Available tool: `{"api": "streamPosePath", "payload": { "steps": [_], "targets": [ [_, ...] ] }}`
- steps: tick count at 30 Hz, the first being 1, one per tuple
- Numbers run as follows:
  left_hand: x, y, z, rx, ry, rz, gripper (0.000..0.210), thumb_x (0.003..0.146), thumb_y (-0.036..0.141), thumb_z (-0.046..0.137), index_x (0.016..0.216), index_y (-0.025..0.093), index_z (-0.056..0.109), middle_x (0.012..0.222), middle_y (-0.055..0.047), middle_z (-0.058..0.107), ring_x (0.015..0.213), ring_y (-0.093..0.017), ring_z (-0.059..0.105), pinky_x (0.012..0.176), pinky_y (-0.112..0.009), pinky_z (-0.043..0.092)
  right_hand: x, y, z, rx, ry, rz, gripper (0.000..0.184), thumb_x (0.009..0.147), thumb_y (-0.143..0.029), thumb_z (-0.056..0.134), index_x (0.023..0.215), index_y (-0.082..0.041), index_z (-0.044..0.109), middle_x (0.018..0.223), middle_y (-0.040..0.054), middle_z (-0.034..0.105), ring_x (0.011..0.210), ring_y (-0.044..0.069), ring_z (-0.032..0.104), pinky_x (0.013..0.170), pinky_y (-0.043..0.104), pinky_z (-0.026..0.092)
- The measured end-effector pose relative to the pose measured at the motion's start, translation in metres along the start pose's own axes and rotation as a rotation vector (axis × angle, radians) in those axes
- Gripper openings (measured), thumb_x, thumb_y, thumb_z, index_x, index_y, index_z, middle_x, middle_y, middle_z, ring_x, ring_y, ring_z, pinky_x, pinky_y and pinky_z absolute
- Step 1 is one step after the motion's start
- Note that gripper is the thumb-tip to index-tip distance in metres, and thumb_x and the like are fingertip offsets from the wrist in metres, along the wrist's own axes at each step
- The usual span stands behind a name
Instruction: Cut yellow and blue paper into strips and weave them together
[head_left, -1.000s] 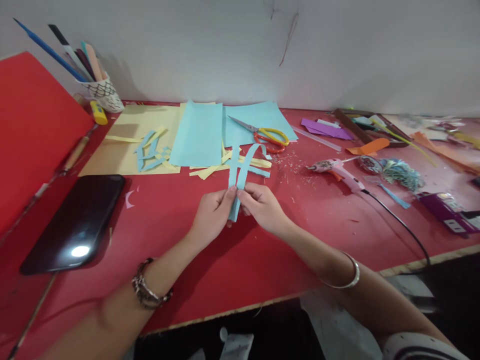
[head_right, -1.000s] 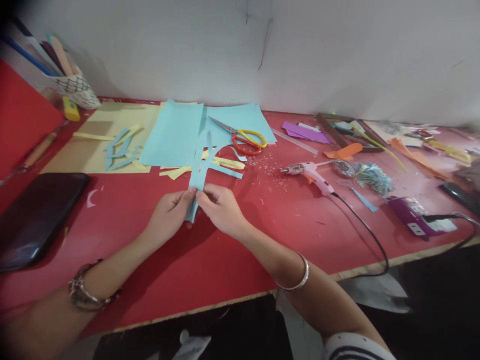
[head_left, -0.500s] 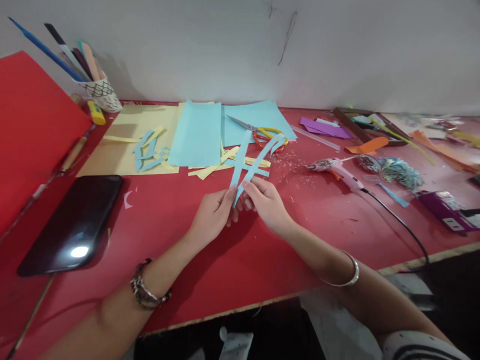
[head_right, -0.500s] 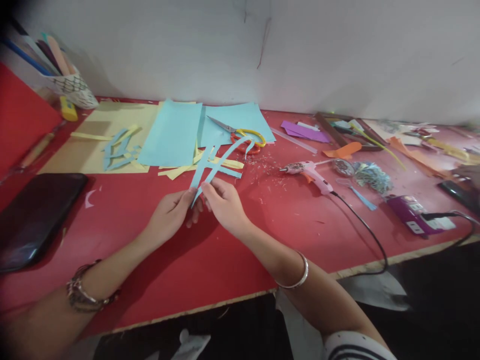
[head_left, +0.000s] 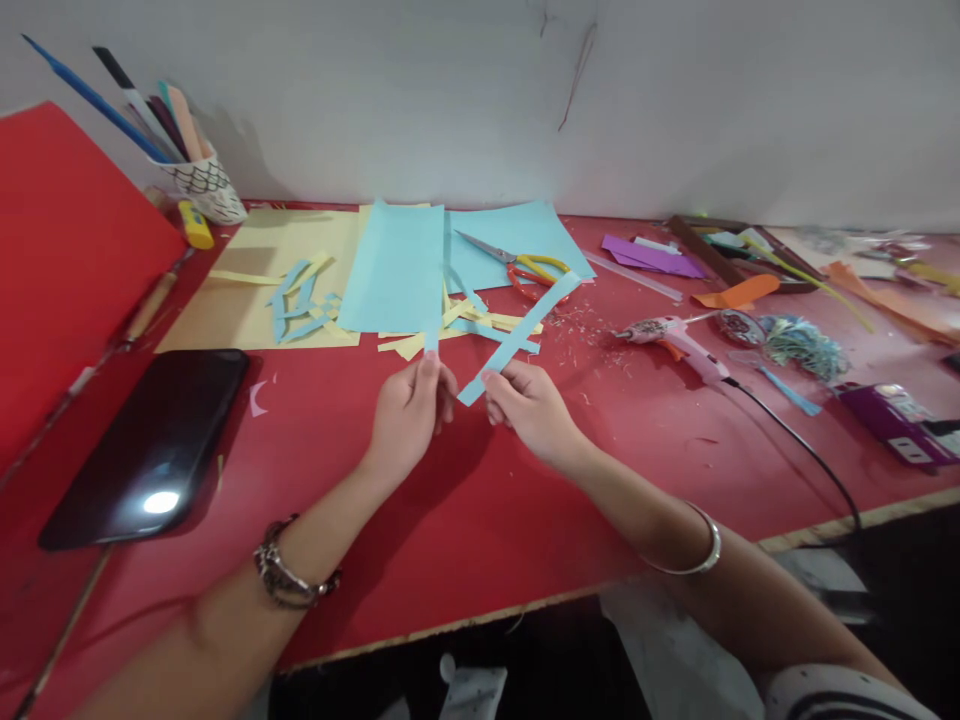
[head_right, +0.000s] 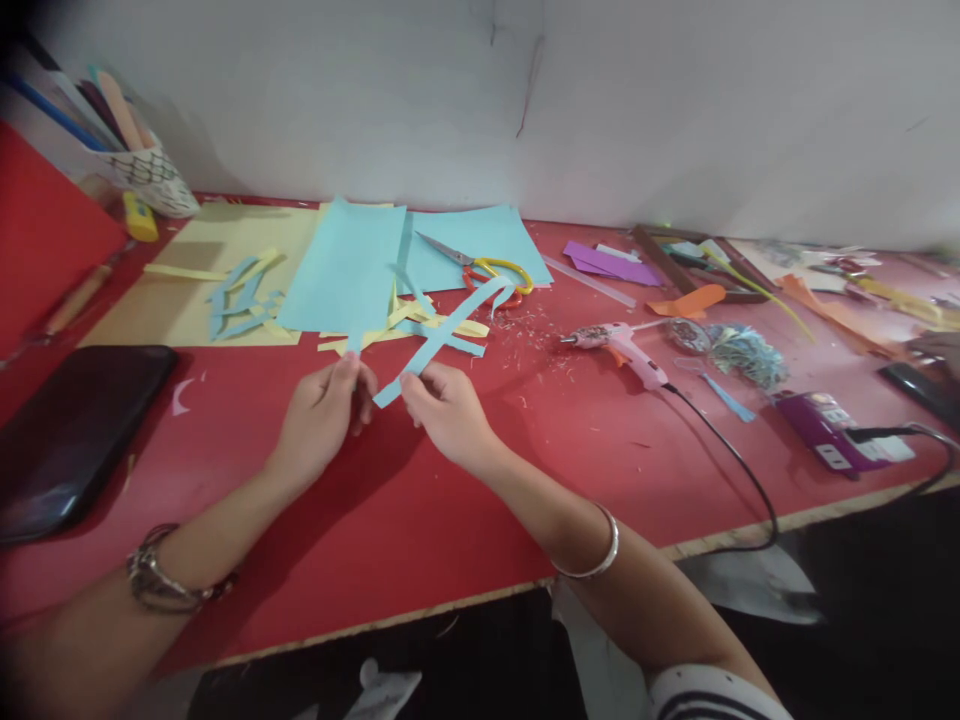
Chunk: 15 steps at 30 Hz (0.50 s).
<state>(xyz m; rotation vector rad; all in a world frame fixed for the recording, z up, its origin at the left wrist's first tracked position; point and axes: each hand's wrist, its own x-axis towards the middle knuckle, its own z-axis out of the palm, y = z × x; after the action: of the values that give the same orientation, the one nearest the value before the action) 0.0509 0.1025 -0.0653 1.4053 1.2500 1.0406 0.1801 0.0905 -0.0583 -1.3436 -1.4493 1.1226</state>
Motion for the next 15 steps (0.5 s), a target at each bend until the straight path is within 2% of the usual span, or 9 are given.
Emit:
{"api": "streamPosePath", "payload": {
  "steps": [2, 3, 6, 8, 9, 10, 13, 14, 15],
  "targets": [
    [0.004, 0.0, -0.003, -0.069, 0.044, -0.013, 0.038, 0.086, 0.034, 0.033, 0.055, 0.018, 0.047, 0.038, 0.005, 0.041, 0.033, -0.006, 0.039, 0.034, -0.017, 0.031, 0.0, -0.002, -0.004, -0.007, -0.059, 0.039, 0.031, 0.078, -0.02, 0.038, 0.047, -0.017, 0.035, 0.039, -0.0077, 0.038, 0.036, 0.002, 0.033, 0.038, 0.016, 0.027],
    [0.005, 0.0, -0.004, -0.095, 0.057, -0.01, 0.038, 0.085, 0.034, 0.033, 0.055, 0.019, 0.047, 0.039, 0.005, 0.041, 0.034, -0.006, 0.039, 0.035, -0.017, 0.031, 0.0, -0.003, -0.007, -0.025, -0.142, 0.072, 0.03, 0.078, -0.019, 0.038, 0.048, -0.017, 0.036, 0.039, -0.0077, 0.038, 0.035, 0.002, 0.033, 0.037, 0.016, 0.027],
    [0.007, 0.0, -0.006, -0.117, 0.068, 0.034, 0.036, 0.086, 0.033, 0.031, 0.057, 0.019, 0.049, 0.041, 0.004, 0.041, 0.035, -0.006, 0.038, 0.036, -0.018, 0.031, -0.002, -0.008, -0.016, -0.136, -0.581, 0.16, 0.027, 0.076, -0.022, 0.042, 0.05, -0.017, 0.042, 0.041, -0.0065, 0.043, 0.034, 0.003, 0.035, 0.036, 0.016, 0.029],
    [0.008, 0.0, -0.007, -0.097, 0.071, 0.077, 0.035, 0.086, 0.032, 0.031, 0.06, 0.019, 0.049, 0.044, 0.004, 0.041, 0.036, -0.006, 0.037, 0.038, -0.019, 0.032, -0.002, -0.01, -0.021, -0.203, -0.747, 0.14, 0.03, 0.077, -0.029, 0.044, 0.05, -0.017, 0.042, 0.042, -0.0059, 0.043, 0.034, 0.004, 0.036, 0.037, 0.018, 0.03],
    [0.007, 0.001, -0.007, -0.078, 0.071, 0.103, 0.034, 0.086, 0.031, 0.031, 0.061, 0.018, 0.05, 0.046, 0.004, 0.042, 0.038, -0.006, 0.038, 0.039, -0.019, 0.033, -0.001, -0.01, -0.022, -0.225, -0.715, 0.099, 0.033, 0.078, -0.033, 0.044, 0.049, -0.017, 0.041, 0.041, -0.006, 0.04, 0.035, 0.004, 0.034, 0.037, 0.018, 0.029],
    [0.007, 0.001, -0.008, -0.052, 0.073, 0.134, 0.033, 0.086, 0.031, 0.031, 0.062, 0.018, 0.05, 0.048, 0.004, 0.042, 0.039, -0.007, 0.039, 0.041, -0.019, 0.033, -0.001, -0.01, -0.023, -0.243, -0.604, 0.036, 0.035, 0.079, -0.036, 0.042, 0.049, -0.017, 0.039, 0.042, -0.0062, 0.038, 0.036, 0.004, 0.033, 0.038, 0.018, 0.028],
    [0.004, 0.002, -0.011, 0.1, 0.047, 0.28, 0.032, 0.085, 0.029, 0.031, 0.064, 0.018, 0.052, 0.052, 0.003, 0.044, 0.044, -0.008, 0.042, 0.045, -0.02, 0.035, 0.004, -0.005, -0.024, -0.345, -0.073, -0.185, 0.021, 0.078, -0.03, 0.045, 0.061, -0.017, 0.044, 0.051, -0.0057, 0.038, 0.045, 0.006, 0.036, 0.045, 0.019, 0.03],
    [0.003, 0.003, -0.012, 0.176, 0.01, 0.352, 0.032, 0.085, 0.029, 0.031, 0.065, 0.018, 0.053, 0.053, 0.003, 0.046, 0.046, -0.008, 0.043, 0.047, -0.02, 0.035, 0.005, -0.004, -0.024, -0.403, 0.054, -0.254, 0.01, 0.076, -0.026, 0.047, 0.071, -0.017, 0.048, 0.057, -0.0048, 0.041, 0.048, 0.006, 0.037, 0.048, 0.02, 0.032],
    [0.002, 0.003, -0.013, 0.26, -0.045, 0.435, 0.032, 0.085, 0.028, 0.03, 0.066, 0.018, 0.054, 0.053, 0.002, 0.048, 0.048, -0.009, 0.045, 0.049, -0.021, 0.035, 0.006, -0.003, -0.024, -0.47, 0.13, -0.313, 0.01, 0.075, -0.022, 0.048, 0.083, -0.018, 0.05, 0.064, -0.0032, 0.045, 0.051, 0.007, 0.039, 0.05, 0.02, 0.034]
  ]
}}
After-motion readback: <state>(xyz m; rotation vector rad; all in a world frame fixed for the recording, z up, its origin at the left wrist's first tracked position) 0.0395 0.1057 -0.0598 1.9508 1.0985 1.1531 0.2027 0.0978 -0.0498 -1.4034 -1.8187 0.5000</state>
